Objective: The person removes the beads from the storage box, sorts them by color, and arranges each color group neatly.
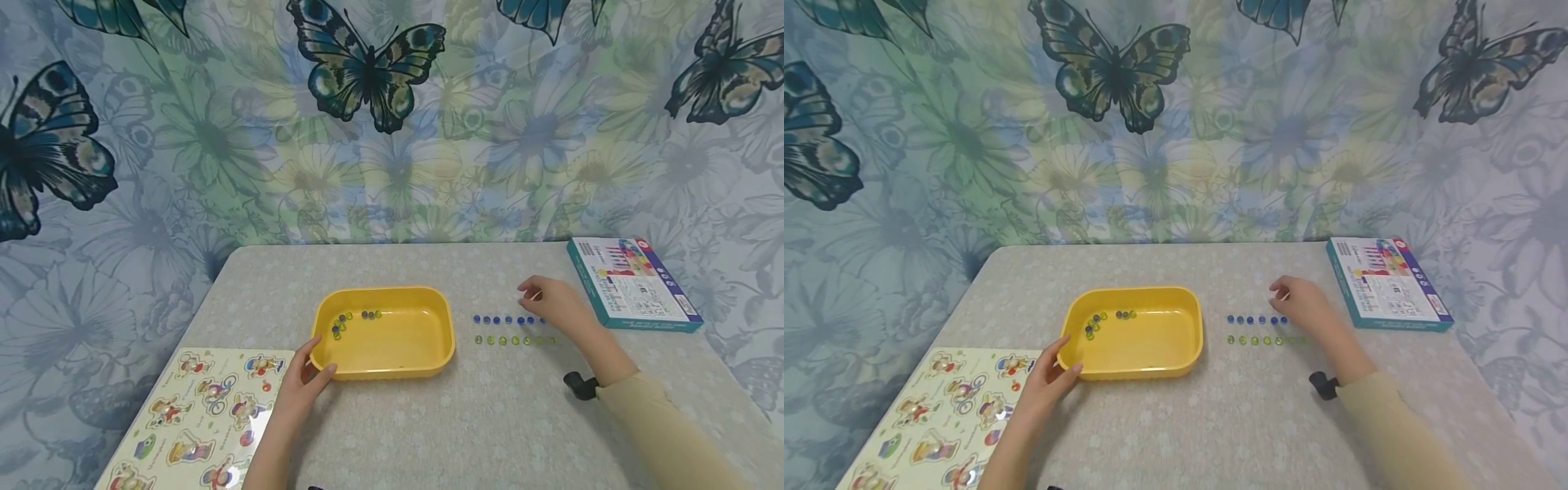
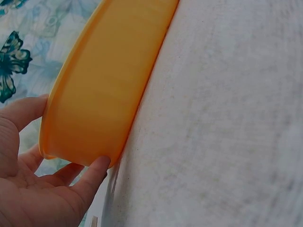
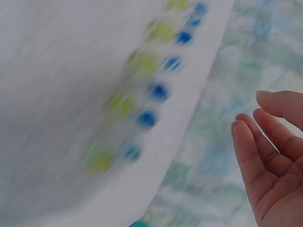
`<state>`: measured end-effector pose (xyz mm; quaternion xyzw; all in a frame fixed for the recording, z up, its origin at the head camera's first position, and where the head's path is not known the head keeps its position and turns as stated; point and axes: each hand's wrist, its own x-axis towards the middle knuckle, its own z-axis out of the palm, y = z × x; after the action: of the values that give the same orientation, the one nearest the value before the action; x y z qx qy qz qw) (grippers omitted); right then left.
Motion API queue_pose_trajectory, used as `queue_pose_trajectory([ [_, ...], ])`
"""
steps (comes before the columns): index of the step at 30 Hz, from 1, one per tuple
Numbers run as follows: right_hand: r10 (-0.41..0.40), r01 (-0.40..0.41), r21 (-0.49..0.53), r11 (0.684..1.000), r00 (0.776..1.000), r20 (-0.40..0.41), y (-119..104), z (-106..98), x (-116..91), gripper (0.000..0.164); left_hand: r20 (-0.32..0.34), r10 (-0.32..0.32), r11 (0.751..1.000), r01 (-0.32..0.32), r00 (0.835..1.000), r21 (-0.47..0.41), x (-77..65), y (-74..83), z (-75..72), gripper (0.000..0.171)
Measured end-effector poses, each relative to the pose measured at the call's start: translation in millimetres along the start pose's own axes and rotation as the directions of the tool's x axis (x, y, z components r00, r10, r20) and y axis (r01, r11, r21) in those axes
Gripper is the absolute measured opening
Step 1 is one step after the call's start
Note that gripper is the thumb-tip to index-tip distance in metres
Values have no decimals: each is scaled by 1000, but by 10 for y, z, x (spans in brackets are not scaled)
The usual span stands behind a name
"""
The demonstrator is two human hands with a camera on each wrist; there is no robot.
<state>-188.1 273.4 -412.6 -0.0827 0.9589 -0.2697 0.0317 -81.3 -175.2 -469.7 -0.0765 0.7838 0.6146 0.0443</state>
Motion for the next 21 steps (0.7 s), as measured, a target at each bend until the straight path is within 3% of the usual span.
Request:
queue_pose_trajectory([
  [8,-89,92,72,993,995,-42,-582,174,120,26,0,-8,1000,8,1000,-4,4,11,-4,63],
  [21,-232,223,123,967,971,64,-1333,547,342,25,8,-26,1000,26,1000,-7,14,-3,-11,65],
])
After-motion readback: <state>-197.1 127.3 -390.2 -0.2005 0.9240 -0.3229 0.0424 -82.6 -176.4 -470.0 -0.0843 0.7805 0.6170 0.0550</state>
